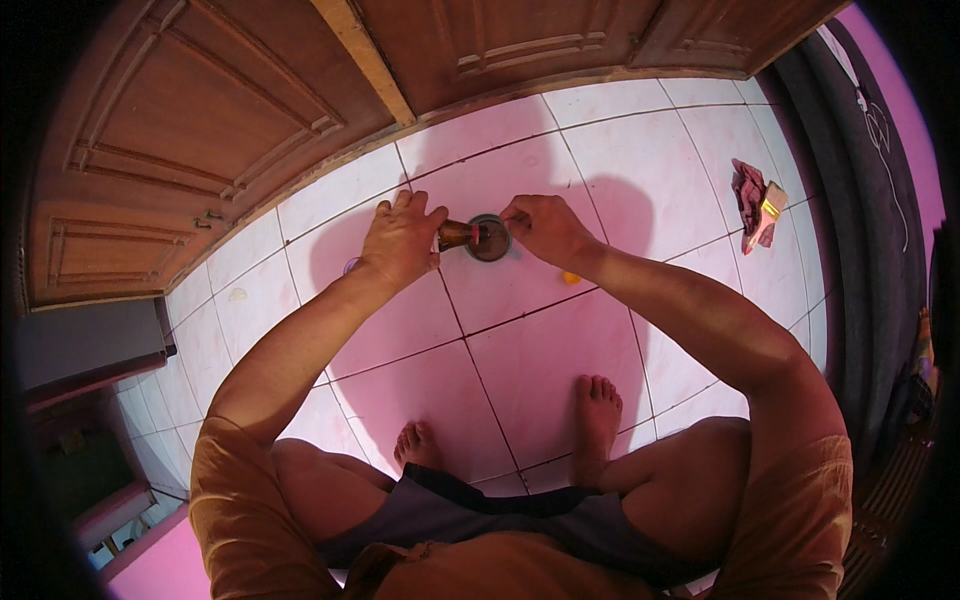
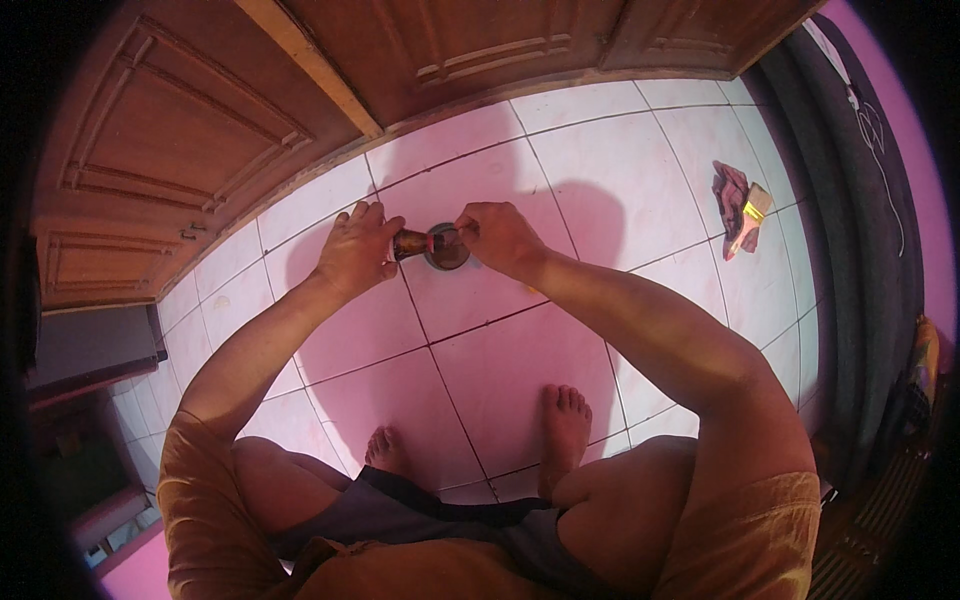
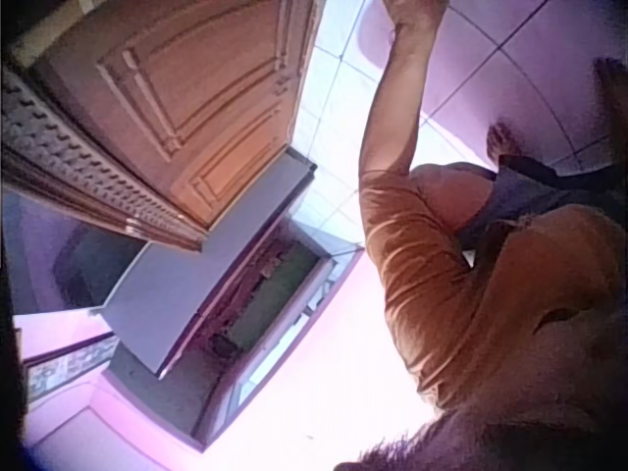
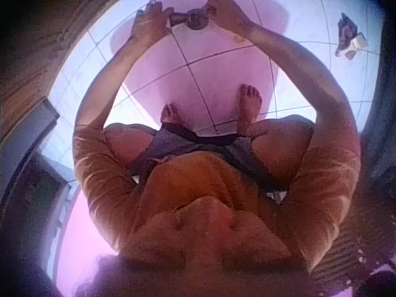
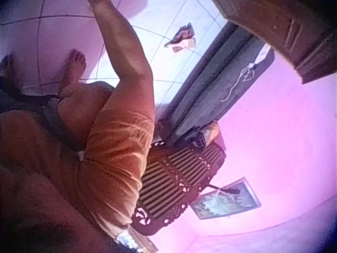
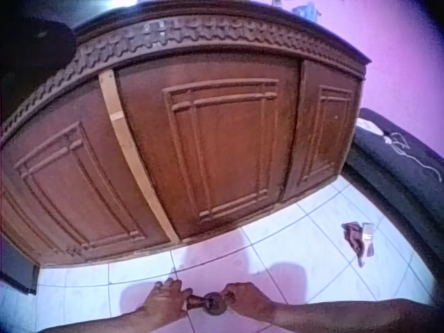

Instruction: The person mixes liquid from a small bottle into a cup containing brown liquid using a small stick, and then dips a brush into the mixture.

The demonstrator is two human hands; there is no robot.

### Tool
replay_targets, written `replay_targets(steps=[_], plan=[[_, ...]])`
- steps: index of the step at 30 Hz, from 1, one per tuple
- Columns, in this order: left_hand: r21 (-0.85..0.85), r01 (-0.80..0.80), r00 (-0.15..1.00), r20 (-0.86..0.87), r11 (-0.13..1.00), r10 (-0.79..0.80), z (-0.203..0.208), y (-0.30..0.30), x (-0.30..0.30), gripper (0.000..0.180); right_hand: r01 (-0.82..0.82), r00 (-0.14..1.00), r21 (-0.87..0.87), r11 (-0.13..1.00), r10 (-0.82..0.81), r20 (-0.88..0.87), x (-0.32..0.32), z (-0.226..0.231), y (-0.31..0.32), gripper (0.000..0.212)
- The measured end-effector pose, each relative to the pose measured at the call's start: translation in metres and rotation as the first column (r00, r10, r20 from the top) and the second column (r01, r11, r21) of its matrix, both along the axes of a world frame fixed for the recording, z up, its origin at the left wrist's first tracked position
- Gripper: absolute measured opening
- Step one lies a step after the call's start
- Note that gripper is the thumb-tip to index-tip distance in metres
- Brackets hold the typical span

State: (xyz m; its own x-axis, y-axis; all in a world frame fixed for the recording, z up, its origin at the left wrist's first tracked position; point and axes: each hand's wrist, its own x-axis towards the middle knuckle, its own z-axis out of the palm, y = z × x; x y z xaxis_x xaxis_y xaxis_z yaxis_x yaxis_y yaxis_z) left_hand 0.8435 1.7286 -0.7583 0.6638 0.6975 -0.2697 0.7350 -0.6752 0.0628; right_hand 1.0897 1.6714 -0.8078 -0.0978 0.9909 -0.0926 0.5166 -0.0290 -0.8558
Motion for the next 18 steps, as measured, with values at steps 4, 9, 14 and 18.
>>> replay_targets(steps=[4,9,14,18], plan=[[-0.024,0.002,1.000,-0.010,1.000,-0.002,0.001,0.001,0.004,0.065,0.001,1.000,0.021,1.000,-0.001,0.016,0.004,-0.003,0.000,0.017],[-0.027,0.032,0.999,0.025,0.999,-0.031,-0.006,0.000,-0.003,0.064,0.000,1.000,-0.029,1.000,0.000,0.008,0.000,0.003,0.000,0.016],[-0.120,-0.021,0.992,0.120,0.993,0.036,-0.006,0.002,-0.002,0.059,0.011,1.000,-0.030,0.999,-0.012,-0.016,0.000,0.001,0.001,0.015],[-0.156,-0.006,0.981,0.189,0.988,0.036,-0.013,0.005,-0.008,0.059,0.030,0.999,-0.013,0.999,-0.030,-0.020,0.001,0.003,0.001,0.015]])
